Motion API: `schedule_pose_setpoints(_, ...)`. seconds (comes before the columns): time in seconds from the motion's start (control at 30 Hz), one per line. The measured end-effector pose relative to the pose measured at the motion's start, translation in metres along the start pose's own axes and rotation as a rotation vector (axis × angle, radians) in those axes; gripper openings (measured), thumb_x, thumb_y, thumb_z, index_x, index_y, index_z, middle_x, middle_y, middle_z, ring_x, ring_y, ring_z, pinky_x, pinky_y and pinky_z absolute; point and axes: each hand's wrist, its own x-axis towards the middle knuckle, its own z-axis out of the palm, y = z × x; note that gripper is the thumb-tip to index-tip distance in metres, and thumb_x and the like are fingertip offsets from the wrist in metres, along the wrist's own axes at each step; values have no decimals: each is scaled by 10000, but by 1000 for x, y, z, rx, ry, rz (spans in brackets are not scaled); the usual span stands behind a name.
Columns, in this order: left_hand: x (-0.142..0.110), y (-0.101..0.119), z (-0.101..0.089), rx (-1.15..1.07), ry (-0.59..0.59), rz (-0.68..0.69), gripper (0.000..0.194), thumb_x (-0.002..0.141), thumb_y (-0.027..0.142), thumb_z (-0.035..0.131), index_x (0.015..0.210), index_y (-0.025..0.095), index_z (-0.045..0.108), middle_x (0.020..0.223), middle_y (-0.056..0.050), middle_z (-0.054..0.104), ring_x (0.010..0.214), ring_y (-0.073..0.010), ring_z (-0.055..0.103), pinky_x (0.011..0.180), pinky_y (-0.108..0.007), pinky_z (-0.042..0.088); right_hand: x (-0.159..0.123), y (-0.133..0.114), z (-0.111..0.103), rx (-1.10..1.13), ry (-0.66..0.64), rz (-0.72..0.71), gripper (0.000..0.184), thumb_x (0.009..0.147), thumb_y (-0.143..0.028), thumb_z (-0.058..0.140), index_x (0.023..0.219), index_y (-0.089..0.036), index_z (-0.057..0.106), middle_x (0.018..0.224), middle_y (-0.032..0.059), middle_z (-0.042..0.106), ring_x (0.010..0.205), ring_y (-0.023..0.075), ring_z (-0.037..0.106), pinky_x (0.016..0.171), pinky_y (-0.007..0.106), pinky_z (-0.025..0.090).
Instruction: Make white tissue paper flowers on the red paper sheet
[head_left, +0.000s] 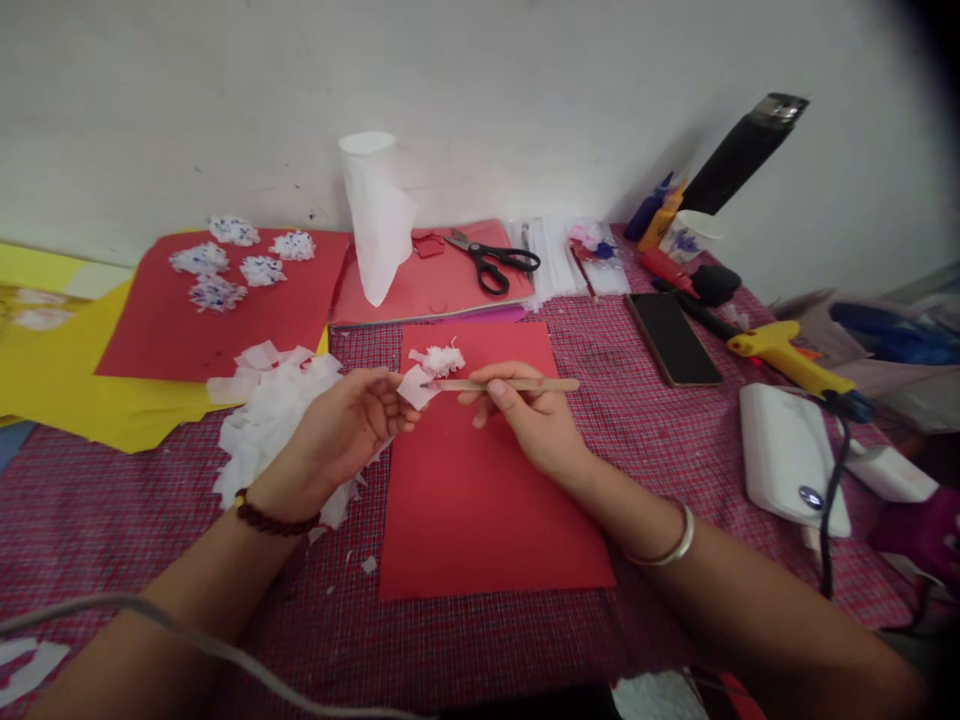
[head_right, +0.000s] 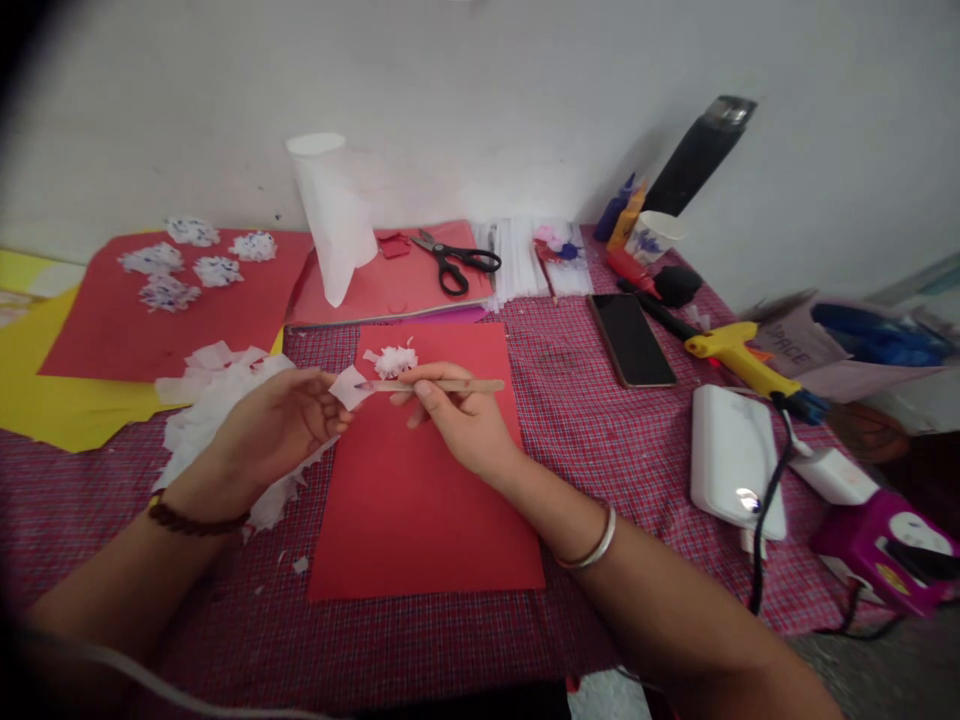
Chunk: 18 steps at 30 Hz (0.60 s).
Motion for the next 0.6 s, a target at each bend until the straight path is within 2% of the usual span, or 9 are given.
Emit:
schedule_pose_setpoints(0.07,0,0,1,-20,-10,-24,86,690,233,688,624,190,654,556,-16,639,507,-127,599,505,-243,521,0,1,1,35,19,19,191,910,-392,603,975,-219,650,832,18,739,594,99,639,600,265,537)
schedule_pose_setpoints(0.13,0,-2,1,12,-4,9,63,644,192,743,666,182,685,579,-5,654,498,-108,588,490,-218,509,0,2,1,52,35,39,209,902,-413,612,972,-221,656,827,18,743,583,99,635,597,266,537)
schedule_pose_setpoints(0.23,-1,-7,3,49,19,109,125,605,190,791,707,180,719,604,6,672,503,-93,585,509,-211,509,-1,4,2,74,49,67,242,881,-443,631,976,-226,680,815,19,743,592,106,637,591,268,537)
schedule_pose_setpoints(0.3,-3,-10,4,117,17,219,115,640,221,782,740,187,736,629,0,687,527,-101,599,537,-226,521,0,4,3,86,54,84,257,864,-459,645,952,-225,704,793,21,740,596,111,633,583,268,531)
schedule_pose_setpoints(0.4,-10,-14,5,413,54,473,66,750,241,725,808,223,753,676,-6,707,603,-134,640,604,-266,547,0,4,4,123,90,110,267,869,-459,632,863,-209,724,732,18,725,558,95,596,563,244,501)
schedule_pose_setpoints(0.47,-13,-17,1,717,51,717,91,808,219,685,853,251,757,758,-15,731,705,-162,674,692,-304,566,0,4,5,189,134,169,270,873,-443,619,838,-196,719,674,8,704,517,82,564,527,222,470)
schedule_pose_setpoints(0.53,-15,-22,-5,987,-66,984,161,840,179,651,930,266,752,871,-28,752,810,-183,691,780,-337,571,-1,5,6,286,162,293,248,855,-422,627,858,-188,707,595,-16,665,460,75,522,489,211,452)
schedule_pose_setpoints(0.6,-15,-27,-11,1152,-239,1163,235,853,131,620,1013,259,734,961,-46,757,879,-193,693,827,-353,571,-3,5,7,387,151,431,231,833,-409,643,859,-184,686,504,-53,599,396,67,454,472,211,460)
